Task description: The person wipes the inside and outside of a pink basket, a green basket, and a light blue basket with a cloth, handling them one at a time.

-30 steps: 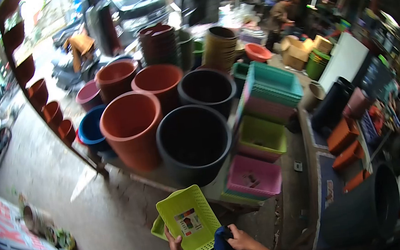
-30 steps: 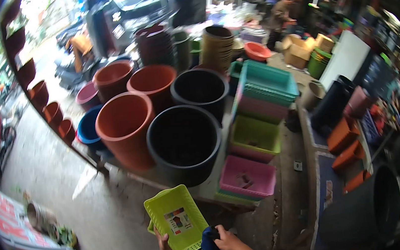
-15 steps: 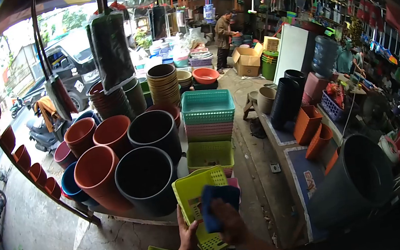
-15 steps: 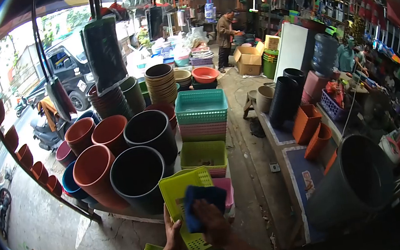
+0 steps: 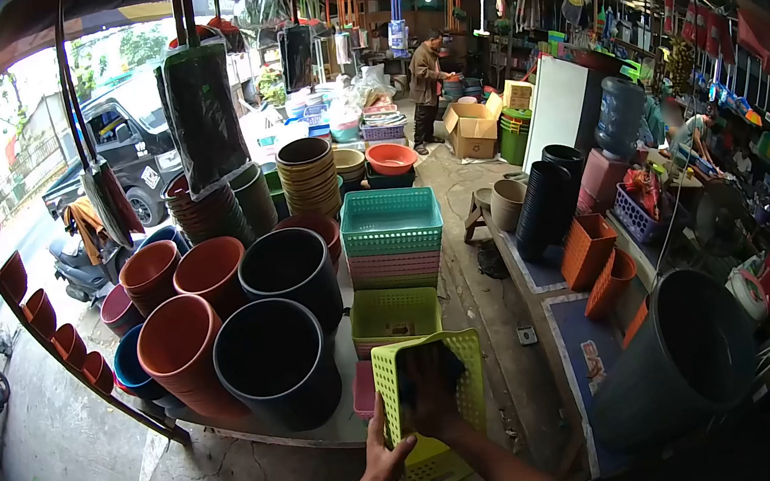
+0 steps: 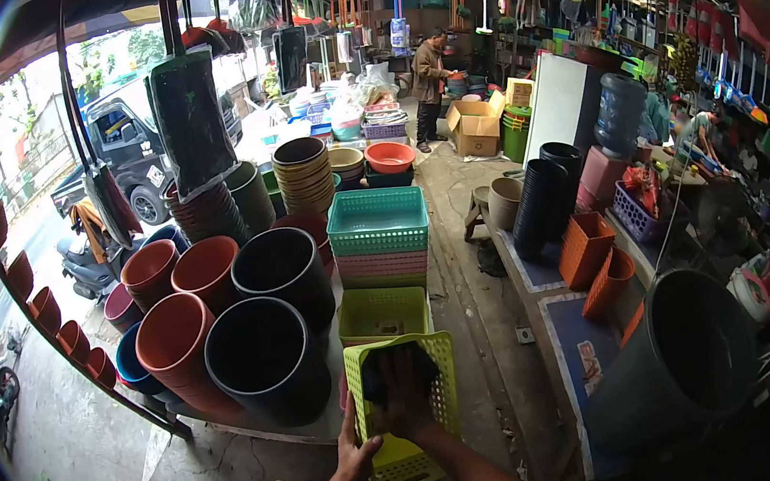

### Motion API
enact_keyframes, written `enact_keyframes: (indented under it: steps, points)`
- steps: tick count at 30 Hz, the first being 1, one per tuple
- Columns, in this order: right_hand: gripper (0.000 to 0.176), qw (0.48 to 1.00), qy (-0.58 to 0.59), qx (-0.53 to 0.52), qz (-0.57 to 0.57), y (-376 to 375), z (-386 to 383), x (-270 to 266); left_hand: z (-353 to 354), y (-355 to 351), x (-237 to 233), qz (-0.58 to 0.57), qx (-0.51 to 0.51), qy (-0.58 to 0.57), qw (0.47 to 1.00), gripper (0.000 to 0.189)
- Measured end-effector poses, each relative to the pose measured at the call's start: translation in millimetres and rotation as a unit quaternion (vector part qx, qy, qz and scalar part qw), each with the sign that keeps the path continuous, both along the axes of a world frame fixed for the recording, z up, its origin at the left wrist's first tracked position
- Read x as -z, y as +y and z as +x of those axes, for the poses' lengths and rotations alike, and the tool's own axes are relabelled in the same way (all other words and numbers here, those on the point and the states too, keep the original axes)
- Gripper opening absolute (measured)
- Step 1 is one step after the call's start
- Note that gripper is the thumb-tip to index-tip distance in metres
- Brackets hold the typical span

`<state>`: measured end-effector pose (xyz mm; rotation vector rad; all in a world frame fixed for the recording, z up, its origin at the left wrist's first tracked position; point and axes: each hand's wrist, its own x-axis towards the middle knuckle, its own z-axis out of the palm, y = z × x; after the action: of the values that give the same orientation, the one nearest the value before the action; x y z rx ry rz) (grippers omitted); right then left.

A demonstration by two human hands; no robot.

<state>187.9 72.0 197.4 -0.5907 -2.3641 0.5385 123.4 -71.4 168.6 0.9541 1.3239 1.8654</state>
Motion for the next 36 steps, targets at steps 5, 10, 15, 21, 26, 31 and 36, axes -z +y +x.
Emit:
enact_keyframes:
  steps: [5, 10, 15, 21, 26, 31, 36]
  points:
    - [0.087, 0.996, 0.019, -0.082, 0.003, -5.5, -11.5, -3.8, -23.7, 4.7, -18.1, 0.014, 0.017, 0.009, 1.000, 0.106]
    - [0.078, 0.998, -0.006, -0.037, 0.041, 1.3, -15.2, -11.0, -27.5, 3.7, -28.3, 0.023, 0.010, -0.006, 1.000, 0.105]
    - [0.079, 0.998, -0.015, -0.052, 0.027, -14.4, -19.2, 5.3, -37.2, 10.2, -9.2, -0.024, -0.020, 0.106, 0.994, 0.102]
    - [0.068, 0.998, -0.007, -0.049, -0.045, -28.1, -6.3, 11.6, -54.4, 11.6, -16.6, 0.018, -0.009, 0.042, 0.999, 0.101]
    - [0.069, 0.951, -0.147, -0.272, -0.020, -30.8, 11.0, 53.1, -65.0, 14.8, -8.3, 0.024, -0.049, 0.054, 0.997, 0.102]
    - [0.065, 0.949, -0.217, -0.226, 0.030, -29.7, 34.8, -3.7, -72.0, 15.6, -12.9, 0.054, -0.061, -0.007, 0.997, 0.102]
    - [0.066, 0.938, -0.258, -0.228, 0.044, -37.7, 24.3, 38.7, -64.6, 18.1, -19.9, 0.092, -0.097, 0.036, 0.990, 0.102]
